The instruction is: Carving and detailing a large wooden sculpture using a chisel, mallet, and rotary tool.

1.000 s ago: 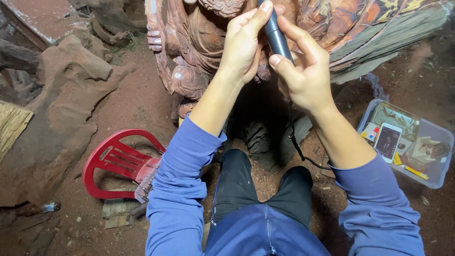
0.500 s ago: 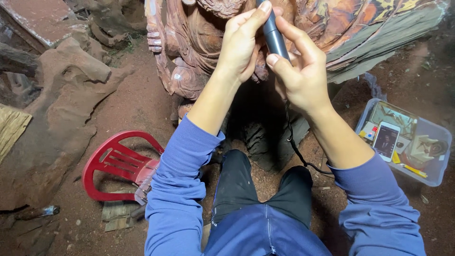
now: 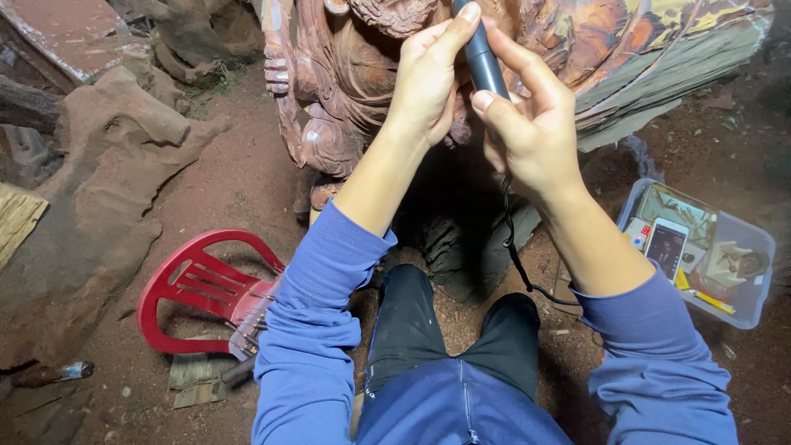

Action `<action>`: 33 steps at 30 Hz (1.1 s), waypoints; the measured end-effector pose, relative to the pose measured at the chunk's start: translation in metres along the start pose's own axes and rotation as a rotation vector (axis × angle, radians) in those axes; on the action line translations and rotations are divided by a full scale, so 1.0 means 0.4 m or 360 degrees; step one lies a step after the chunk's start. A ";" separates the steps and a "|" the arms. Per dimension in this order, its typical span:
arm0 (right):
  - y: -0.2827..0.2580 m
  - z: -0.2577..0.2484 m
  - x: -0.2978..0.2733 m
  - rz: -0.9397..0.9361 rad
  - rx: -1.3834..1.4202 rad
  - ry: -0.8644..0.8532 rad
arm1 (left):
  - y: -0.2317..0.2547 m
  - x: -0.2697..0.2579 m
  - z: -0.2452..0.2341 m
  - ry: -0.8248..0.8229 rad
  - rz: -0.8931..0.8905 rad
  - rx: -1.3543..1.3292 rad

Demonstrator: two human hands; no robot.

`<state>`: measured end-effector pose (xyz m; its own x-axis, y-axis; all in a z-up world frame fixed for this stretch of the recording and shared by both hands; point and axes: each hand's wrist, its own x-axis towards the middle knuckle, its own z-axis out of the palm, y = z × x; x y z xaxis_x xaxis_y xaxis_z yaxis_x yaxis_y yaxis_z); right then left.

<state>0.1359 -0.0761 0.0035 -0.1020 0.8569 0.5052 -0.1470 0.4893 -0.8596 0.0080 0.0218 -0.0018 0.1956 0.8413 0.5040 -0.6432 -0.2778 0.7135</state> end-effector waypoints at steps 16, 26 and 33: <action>-0.036 -0.089 0.011 -0.0522 -0.0833 -0.0201 | -0.033 0.003 0.061 -0.0177 -0.0016 0.0140; -0.081 -0.082 0.078 -0.0852 -0.1471 -0.0285 | -0.072 0.046 0.042 -0.0059 0.0043 -0.0287; -0.112 -0.099 0.075 -0.1004 -0.1731 -0.0300 | -0.091 0.055 0.030 -0.0160 0.0010 -0.0523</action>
<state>0.1784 -0.0660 0.0542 -0.4599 0.4352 0.7740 0.6500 0.7588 -0.0404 0.0447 0.0449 -0.0108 0.2525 0.7857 0.5647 -0.8455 -0.1047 0.5236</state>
